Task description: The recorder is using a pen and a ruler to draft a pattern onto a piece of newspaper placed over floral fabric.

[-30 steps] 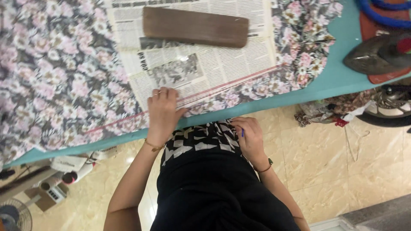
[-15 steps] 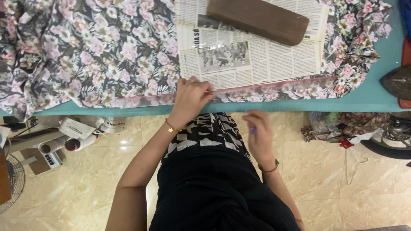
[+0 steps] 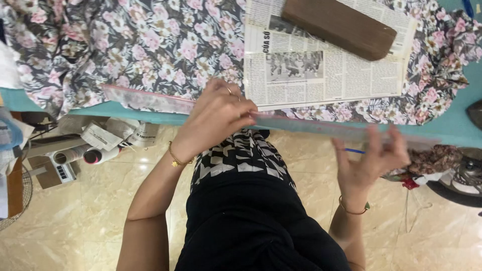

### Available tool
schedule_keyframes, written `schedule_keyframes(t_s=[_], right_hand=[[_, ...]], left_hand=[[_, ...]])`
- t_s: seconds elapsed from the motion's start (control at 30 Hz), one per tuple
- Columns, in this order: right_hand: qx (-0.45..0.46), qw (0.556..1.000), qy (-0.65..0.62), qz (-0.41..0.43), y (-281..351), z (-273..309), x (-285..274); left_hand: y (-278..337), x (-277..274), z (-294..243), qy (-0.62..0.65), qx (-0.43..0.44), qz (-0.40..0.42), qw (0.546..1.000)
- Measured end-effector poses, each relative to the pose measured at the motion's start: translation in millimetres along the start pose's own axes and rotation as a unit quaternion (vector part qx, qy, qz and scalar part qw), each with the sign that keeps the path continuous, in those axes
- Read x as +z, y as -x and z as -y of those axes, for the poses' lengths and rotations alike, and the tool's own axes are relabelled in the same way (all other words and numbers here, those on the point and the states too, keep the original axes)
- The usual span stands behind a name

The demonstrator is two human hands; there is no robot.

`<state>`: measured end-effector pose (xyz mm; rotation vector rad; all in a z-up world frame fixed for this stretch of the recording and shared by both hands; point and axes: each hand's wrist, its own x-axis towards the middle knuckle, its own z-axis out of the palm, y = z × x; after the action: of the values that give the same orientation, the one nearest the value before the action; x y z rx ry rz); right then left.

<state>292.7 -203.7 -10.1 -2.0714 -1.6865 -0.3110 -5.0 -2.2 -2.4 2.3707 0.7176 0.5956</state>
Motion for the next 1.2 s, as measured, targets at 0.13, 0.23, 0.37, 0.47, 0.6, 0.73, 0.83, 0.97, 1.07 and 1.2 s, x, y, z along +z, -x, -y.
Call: schedule_keyframes(t_s=[0.13, 0.23, 0.37, 0.47, 0.6, 0.73, 0.83, 0.97, 1.07, 1.2], right_hand=[[-0.05, 0.994, 0.01, 0.1, -4.4, 34.9, 11.8], [-0.049, 0.985, -0.036, 0.161, -0.7, 52.4, 20.2], [-0.033, 0.983, -0.074, 0.163, 5.2, 55.2, 34.5], [-0.035, 0.983, -0.08, 0.16, 1.8, 54.4, 35.9], [-0.028, 0.984, -0.084, 0.152, -10.6, 43.5, 33.2], [-0.015, 0.986, -0.078, 0.147, -29.5, 18.3, 32.9], [-0.01, 0.987, -0.069, 0.142, -47.4, -8.8, 32.2], [-0.009, 0.99, -0.061, 0.126, -73.3, -59.6, 34.5], [0.006, 0.992, -0.06, 0.114, -91.9, -110.6, 43.2], [0.042, 0.993, -0.06, 0.088, -124.0, -186.9, 55.9]], left_hand=[[23.2, 3.5, 5.5, 0.054, -0.011, 0.011, 0.998], [37.0, 7.1, 10.4, 0.064, -0.036, 0.027, 0.997], [50.4, 12.4, 17.7, 0.059, -0.078, 0.064, 0.993], [53.9, 21.0, 24.0, 0.055, -0.06, 0.041, 0.996], [37.9, 22.0, 19.0, -0.001, -0.04, -0.01, 0.999], [11.3, 40.3, 23.8, -0.031, -0.044, -0.012, 0.998], [-14.2, 55.3, 25.2, -0.074, -0.08, -0.029, 0.994], [-55.8, 77.3, 22.5, -0.09, -0.084, -0.123, 0.985], [-93.9, 96.3, 20.2, -0.072, -0.098, -0.164, 0.979], [-147.6, 123.7, 24.5, -0.081, -0.11, -0.201, 0.97]])
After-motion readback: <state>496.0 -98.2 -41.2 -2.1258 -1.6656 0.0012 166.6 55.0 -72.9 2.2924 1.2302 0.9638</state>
